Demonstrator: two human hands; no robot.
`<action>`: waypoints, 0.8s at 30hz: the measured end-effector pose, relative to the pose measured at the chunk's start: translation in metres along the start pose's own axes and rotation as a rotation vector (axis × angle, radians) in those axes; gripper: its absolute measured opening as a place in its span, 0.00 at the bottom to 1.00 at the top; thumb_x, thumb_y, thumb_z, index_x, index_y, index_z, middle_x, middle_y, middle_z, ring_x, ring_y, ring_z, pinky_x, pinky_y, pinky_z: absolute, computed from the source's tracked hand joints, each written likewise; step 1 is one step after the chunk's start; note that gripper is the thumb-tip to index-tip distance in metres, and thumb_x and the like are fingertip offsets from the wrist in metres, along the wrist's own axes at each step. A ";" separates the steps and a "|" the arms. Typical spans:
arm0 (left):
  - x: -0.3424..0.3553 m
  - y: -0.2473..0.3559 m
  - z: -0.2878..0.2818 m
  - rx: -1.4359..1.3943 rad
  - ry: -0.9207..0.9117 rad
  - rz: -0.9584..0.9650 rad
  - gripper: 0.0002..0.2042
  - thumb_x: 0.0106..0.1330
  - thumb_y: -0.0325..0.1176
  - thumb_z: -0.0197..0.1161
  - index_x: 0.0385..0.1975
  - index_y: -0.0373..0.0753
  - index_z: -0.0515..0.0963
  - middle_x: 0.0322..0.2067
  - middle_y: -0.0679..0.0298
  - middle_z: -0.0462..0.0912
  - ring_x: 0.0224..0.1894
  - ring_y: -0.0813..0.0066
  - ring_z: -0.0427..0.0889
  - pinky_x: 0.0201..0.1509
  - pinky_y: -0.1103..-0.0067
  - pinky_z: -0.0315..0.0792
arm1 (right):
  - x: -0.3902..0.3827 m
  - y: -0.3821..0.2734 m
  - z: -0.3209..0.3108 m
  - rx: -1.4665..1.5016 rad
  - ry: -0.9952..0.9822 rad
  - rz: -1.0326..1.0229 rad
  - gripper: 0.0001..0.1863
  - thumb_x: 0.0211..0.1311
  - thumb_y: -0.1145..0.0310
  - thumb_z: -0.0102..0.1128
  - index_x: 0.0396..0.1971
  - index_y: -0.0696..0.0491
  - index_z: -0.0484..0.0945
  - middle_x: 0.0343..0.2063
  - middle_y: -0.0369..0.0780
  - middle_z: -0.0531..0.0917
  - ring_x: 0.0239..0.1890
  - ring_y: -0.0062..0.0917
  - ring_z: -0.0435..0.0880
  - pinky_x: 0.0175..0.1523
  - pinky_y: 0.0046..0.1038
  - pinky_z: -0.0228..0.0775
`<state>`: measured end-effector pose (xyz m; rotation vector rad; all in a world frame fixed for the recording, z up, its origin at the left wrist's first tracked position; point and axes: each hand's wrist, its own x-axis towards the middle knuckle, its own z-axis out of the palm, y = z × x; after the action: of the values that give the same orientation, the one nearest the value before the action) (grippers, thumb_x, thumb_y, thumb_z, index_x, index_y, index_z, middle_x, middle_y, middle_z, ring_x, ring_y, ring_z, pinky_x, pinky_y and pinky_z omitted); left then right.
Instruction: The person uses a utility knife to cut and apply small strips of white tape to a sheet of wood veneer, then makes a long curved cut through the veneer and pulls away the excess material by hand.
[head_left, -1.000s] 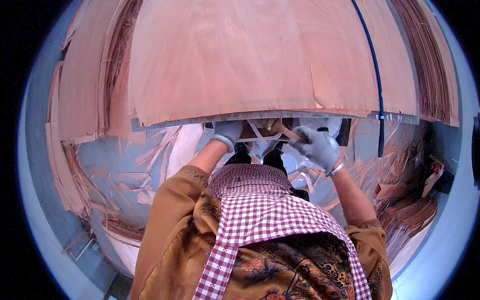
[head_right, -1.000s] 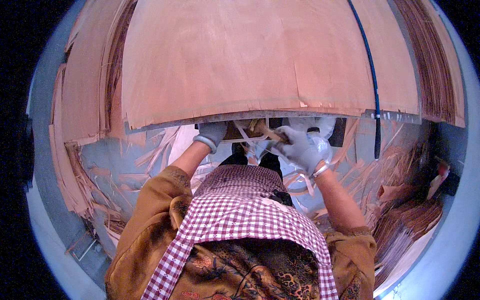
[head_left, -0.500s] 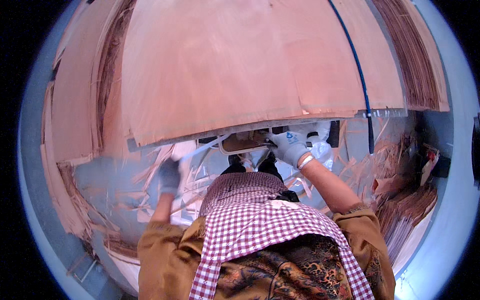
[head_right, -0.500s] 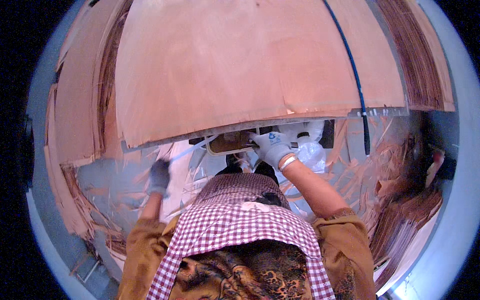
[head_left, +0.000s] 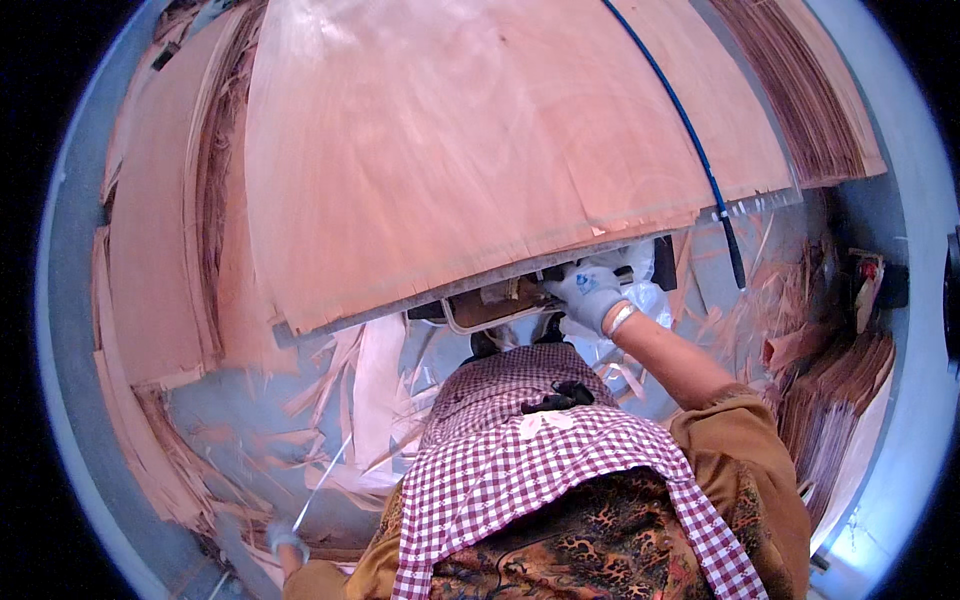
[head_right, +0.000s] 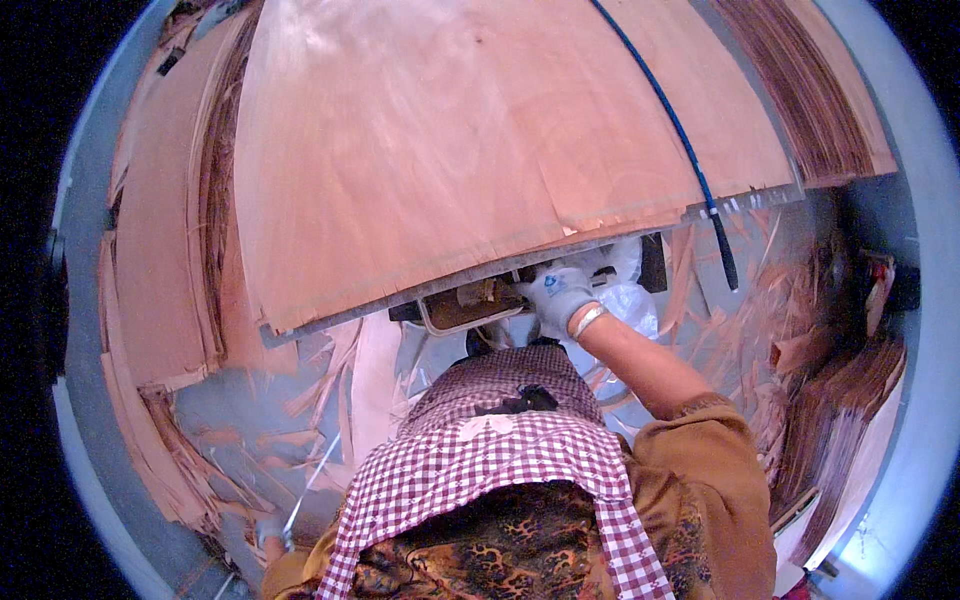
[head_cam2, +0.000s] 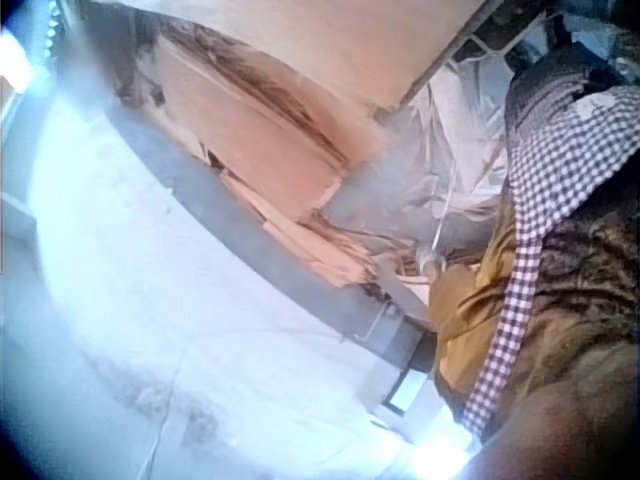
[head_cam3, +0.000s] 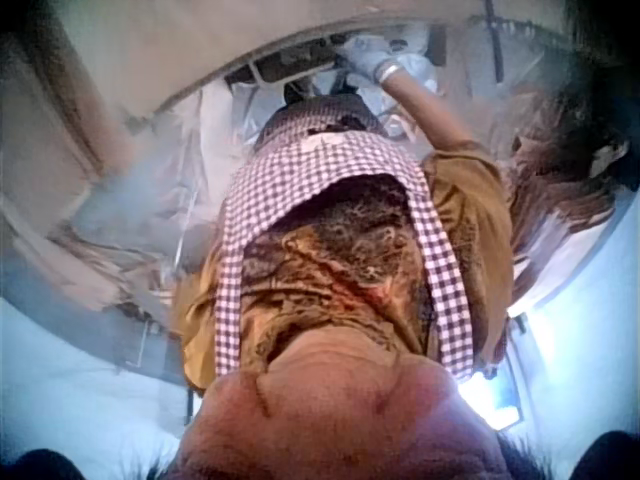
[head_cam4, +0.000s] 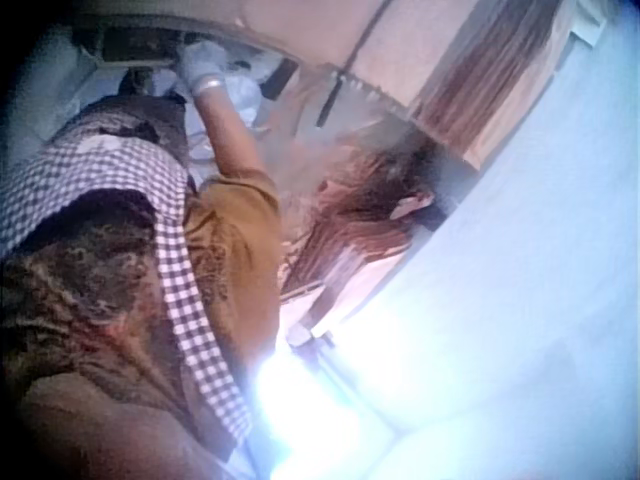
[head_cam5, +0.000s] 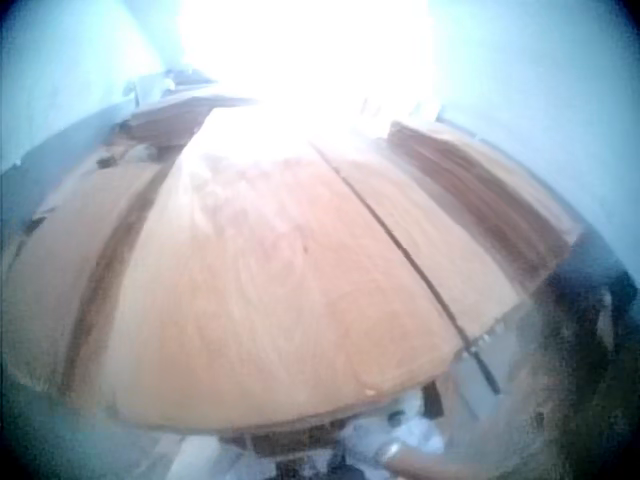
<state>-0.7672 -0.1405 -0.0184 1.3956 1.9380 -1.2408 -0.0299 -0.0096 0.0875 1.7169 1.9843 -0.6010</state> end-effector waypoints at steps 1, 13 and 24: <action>0.009 0.028 -0.003 0.027 0.073 0.223 0.10 0.60 0.37 0.54 0.34 0.40 0.78 0.33 0.56 0.80 0.36 0.58 0.79 0.41 0.66 0.73 | -0.006 -0.007 -0.001 -0.037 0.127 -0.047 0.18 0.52 0.65 0.53 0.45 0.35 0.74 0.37 0.43 0.78 0.39 0.36 0.78 0.41 0.36 0.71; -0.255 0.463 -0.329 -1.199 -0.512 1.178 0.10 0.64 0.35 0.55 0.25 0.37 0.74 0.19 0.72 0.73 0.18 0.86 0.68 0.20 0.88 0.61 | -0.069 0.021 -0.056 1.727 0.039 -0.297 0.28 0.56 0.70 0.61 0.57 0.53 0.65 0.37 0.34 0.77 0.38 0.15 0.74 0.42 0.17 0.67; -0.231 0.564 -0.356 -1.753 0.095 1.074 0.15 0.66 0.40 0.52 0.38 0.33 0.76 0.26 0.63 0.79 0.27 0.80 0.77 0.30 0.85 0.72 | 0.014 0.170 -0.055 1.525 0.191 0.057 0.08 0.56 0.71 0.57 0.35 0.56 0.76 0.23 0.33 0.77 0.22 0.13 0.74 0.24 0.15 0.62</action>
<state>-0.1140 0.0951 0.1070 0.9727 1.0711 0.9070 0.1340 0.0565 0.1180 2.5654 1.4867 -2.3824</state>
